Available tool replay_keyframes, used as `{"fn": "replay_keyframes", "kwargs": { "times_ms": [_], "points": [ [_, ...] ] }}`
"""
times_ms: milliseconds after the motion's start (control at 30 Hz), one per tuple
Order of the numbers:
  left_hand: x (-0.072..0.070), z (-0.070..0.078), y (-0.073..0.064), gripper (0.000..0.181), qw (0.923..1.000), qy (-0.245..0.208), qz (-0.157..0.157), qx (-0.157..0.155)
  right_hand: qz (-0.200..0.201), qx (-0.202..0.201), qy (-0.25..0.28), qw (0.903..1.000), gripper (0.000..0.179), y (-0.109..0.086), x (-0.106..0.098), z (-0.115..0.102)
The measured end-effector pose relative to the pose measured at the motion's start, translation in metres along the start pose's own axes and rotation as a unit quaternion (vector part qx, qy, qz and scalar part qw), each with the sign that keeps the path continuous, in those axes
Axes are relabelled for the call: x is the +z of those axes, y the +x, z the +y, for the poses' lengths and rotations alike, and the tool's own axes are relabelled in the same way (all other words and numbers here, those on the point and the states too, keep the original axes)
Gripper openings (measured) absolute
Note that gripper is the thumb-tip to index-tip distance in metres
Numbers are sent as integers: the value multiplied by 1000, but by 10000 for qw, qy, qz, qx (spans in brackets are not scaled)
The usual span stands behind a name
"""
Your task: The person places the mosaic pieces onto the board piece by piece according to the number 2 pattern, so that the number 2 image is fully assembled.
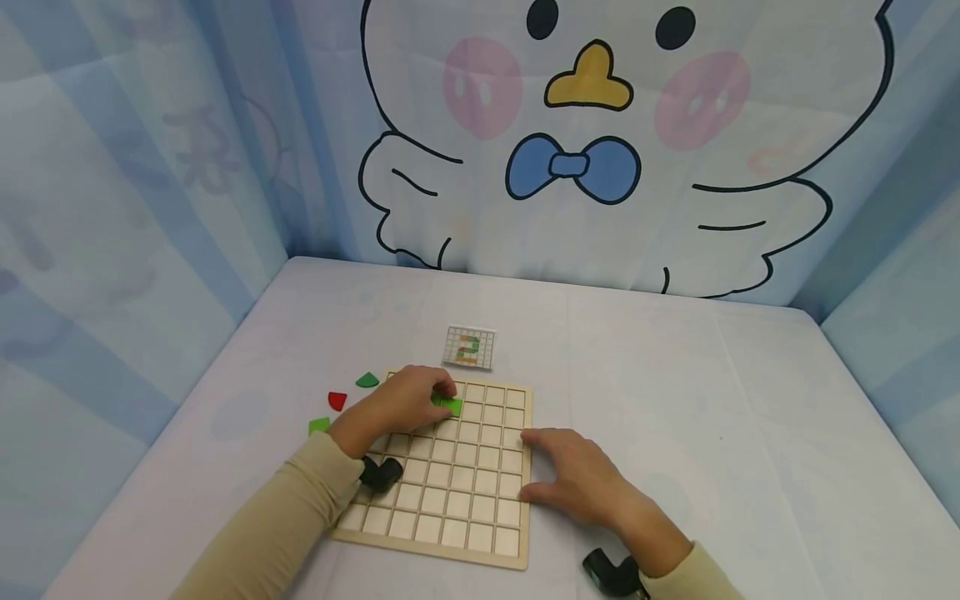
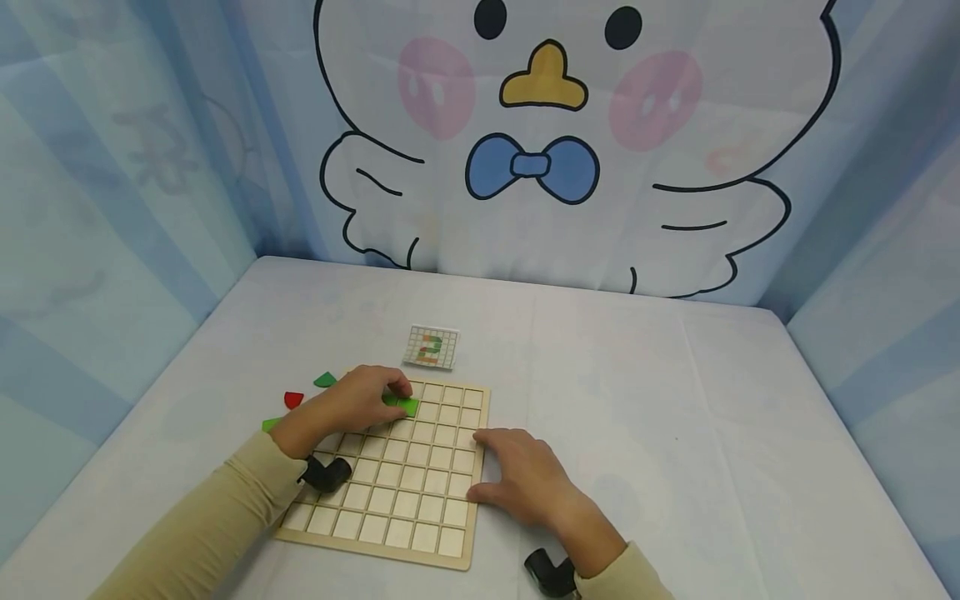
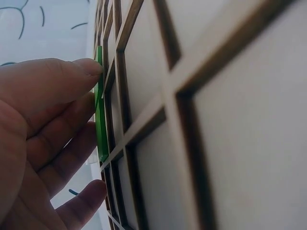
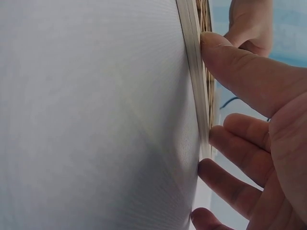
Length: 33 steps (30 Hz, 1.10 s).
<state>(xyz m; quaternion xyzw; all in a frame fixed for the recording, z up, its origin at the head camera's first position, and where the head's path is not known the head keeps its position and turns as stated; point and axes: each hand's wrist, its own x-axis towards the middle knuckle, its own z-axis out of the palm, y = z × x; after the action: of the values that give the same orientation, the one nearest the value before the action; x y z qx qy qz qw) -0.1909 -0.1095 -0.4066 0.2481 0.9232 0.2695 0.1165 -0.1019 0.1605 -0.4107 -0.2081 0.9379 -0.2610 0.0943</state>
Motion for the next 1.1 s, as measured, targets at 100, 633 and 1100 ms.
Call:
{"fn": "replay_keyframes", "kwargs": {
  "times_ms": [100,633,1100],
  "points": [
    [0,1,0,17,10000,-19,-17,-39,-2,4,-8,10000,67,0,0,1],
    [0,-3,1,24,9999,-78,-125,-25,-39,-2,3,10000,68,0,0,2],
    [-13,-8,-11,31,9983,-470,80,-336,-95,41,3,9999,69,1,0,1]
  ]
}}
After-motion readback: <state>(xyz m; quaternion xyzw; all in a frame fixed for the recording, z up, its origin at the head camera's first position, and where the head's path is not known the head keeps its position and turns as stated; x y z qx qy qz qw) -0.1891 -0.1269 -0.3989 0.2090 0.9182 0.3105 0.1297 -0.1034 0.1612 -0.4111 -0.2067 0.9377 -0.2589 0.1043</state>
